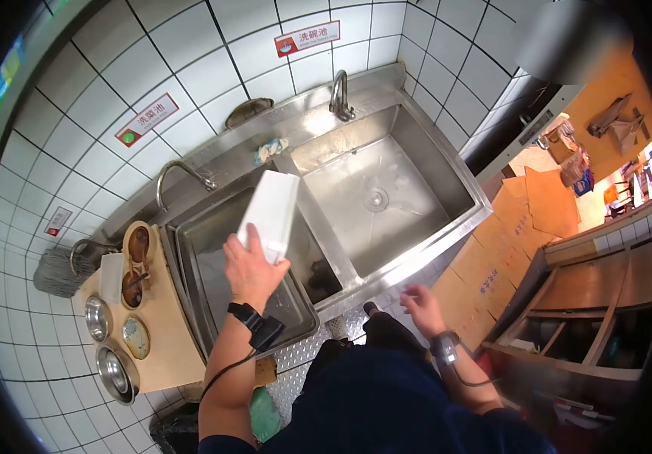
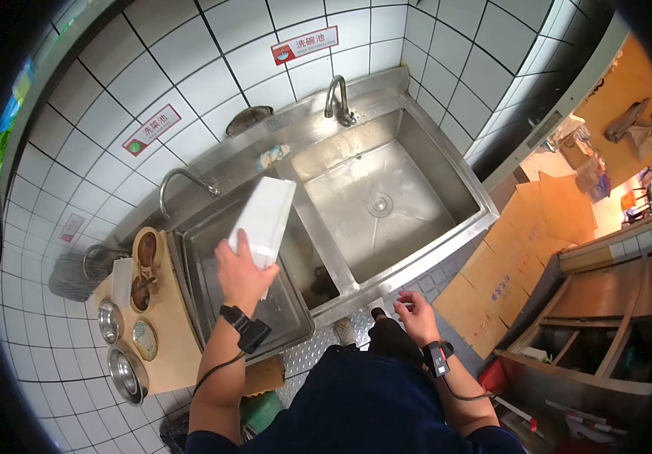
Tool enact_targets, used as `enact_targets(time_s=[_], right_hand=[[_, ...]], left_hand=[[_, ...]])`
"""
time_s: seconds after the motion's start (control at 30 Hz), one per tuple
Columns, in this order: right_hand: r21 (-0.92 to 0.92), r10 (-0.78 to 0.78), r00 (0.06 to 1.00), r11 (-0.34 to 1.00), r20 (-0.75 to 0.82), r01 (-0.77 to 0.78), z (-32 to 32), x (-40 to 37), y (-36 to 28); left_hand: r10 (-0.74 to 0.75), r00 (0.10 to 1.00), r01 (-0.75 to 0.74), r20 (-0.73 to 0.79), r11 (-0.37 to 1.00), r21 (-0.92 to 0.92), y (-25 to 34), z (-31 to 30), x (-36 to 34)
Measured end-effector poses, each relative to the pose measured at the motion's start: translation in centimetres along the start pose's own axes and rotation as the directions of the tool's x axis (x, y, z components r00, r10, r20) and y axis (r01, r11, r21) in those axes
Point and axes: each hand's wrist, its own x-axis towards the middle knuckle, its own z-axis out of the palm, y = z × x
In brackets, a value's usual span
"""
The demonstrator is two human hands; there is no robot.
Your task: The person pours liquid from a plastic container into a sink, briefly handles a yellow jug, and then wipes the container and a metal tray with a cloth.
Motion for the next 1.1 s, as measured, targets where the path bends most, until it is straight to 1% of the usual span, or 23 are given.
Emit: enact_targets(time_s=[0.03, 0.1, 0.13, 0.2, 0.23, 0.27, 0.3, 0.33, 0.37, 0.4, 0.43, 0.47, 0.5, 0.57, 0.6, 0.63, 0.7, 0.73, 0.77, 0.83, 0.97, 1.03, 1.1], right_hand=[[0.006, 0.032, 0.999, 0.999, -0.017, -0.032, -0.4, -1.0, 0.7], [0.023, 0.078, 0.996, 0.997, -0.046, -0.077, -0.7, -2.9, 1.4], [0.026, 0.113, 0.992, 0.993, -0.056, -0.112, -0.8, -3.8, 1.1], [0.045, 0.15, 0.985, 0.988, -0.084, -0.147, -0.7, -4.9, 1.0], [0.124, 0.14, 0.99, 0.983, -0.03, -0.136, -0.6, -5.2, 1.0], [0.197, 0.124, 0.992, 0.972, 0.025, -0.127, -0.7, -5.3, 1.0], [0.197, 0.125, 0.992, 0.972, 0.012, -0.125, -0.6, -5.5, 0.2], [0.25, 0.112, 0.99, 0.959, 0.088, -0.131, -0.3, -5.6, -1.2], [0.301, 0.096, 0.982, 0.943, 0.164, -0.142, -0.1, -5.9, -2.5], [0.3, 0.102, 0.983, 0.943, 0.155, -0.145, 0.0, -6.3, -3.7], [0.421, 0.042, 0.984, 0.9, 0.176, -0.114, 0.1, -6.7, -4.9], [0.537, -0.023, 0.982, 0.839, 0.188, -0.084, -0.2, -7.0, -5.5], [0.54, -0.02, 0.983, 0.838, 0.182, -0.083, -0.7, -7.4, -5.5], [0.752, -0.238, 0.965, 0.655, 0.114, 0.073, -1.9, -7.9, -5.0], [0.739, -0.285, 0.957, 0.656, 0.05, 0.156, -2.6, -8.2, -4.2], [0.745, -0.276, 0.96, 0.65, 0.042, 0.154, -3.6, -8.8, -3.0], [0.707, -0.125, 0.969, 0.665, -0.214, 0.242, -6.2, -10.6, 0.2], [0.717, -0.104, 0.969, 0.656, -0.223, 0.236, -7.6, -11.3, 1.8], [0.74, -0.019, 0.969, 0.641, -0.248, 0.202, -9.1, -12.1, 3.6], [0.778, 0.115, 0.954, 0.61, -0.278, 0.154, -11.8, -13.5, 6.6], [0.789, 0.33, 0.878, 0.609, -0.346, 0.082, -17.4, -12.7, 13.9], [0.654, 0.321, 0.881, 0.756, -0.348, -0.017, -19.7, -10.9, 18.0], [0.634, 0.376, 0.89, 0.761, -0.258, -0.138, -21.5, -9.0, 22.0]], left_hand=[[0.002, 1.0, -0.002, 0.009, 1.0, -0.015, -0.8, 0.3, -0.1], [-0.312, 0.95, 0.308, 0.014, 0.931, -0.195, -2.8, 0.7, -0.2], [-0.293, 0.956, 0.291, 0.02, 0.935, -0.2, -4.7, 1.9, -0.5], [-0.628, 0.778, 0.554, 0.024, 0.669, -0.496, -8.0, 4.9, -1.8], [-0.614, 0.789, 0.542, 0.027, 0.673, -0.503, -7.0, 3.6, -1.9], [-0.662, 0.717, 0.562, 0.217, 0.366, -0.742, -5.7, 2.1, -2.4], [-0.63, 0.654, 0.534, 0.42, -0.009, -0.846, -4.0, 0.6, -3.0], [-0.59, 0.661, 0.503, 0.463, -0.109, -0.857, -2.2, 0.0, -3.7], [-0.582, 0.663, 0.507, 0.47, -0.113, -0.855, -0.7, 0.3, -4.5], [-0.486, 0.698, 0.472, 0.526, -0.24, -0.848, 0.8, 0.7, -5.5], [-0.384, 0.732, 0.441, 0.564, -0.365, -0.82, 2.6, 1.0, -6.3], [-0.266, 0.772, 0.445, 0.577, -0.422, -0.79, 4.7, 1.4, -7.1], [-0.145, 0.805, 0.455, 0.576, -0.474, -0.754, 7.1, 1.6, -7.9], [-0.005, 0.798, 0.531, 0.602, -0.466, -0.708, 12.2, 1.5, -9.5], [0.077, 0.781, 0.579, 0.62, -0.462, -0.672, 14.6, 2.2, -10.5], [0.158, 0.755, 0.628, 0.636, -0.452, -0.633, 16.7, 3.3, -11.7], [0.29, 0.669, 0.739, 0.685, -0.353, -0.573, 20.5, 4.7, -13.7], [0.329, 0.624, 0.778, 0.709, -0.346, -0.524, 22.8, 3.8, -14.0], [0.345, 0.577, 0.815, 0.741, -0.303, -0.493, 24.9, 3.9, -14.6], [0.441, 0.455, 0.888, 0.774, -0.163, -0.429, 28.5, 6.4, -16.7], [0.426, 0.216, 0.972, 0.879, -0.014, -0.233, 34.8, 13.2, -21.2], [0.282, 0.176, 0.983, 0.943, 0.007, -0.186, 36.2, 18.6, -24.3], [0.225, 0.118, 0.992, 0.967, 0.025, -0.127, 36.0, 24.0, -27.0]])
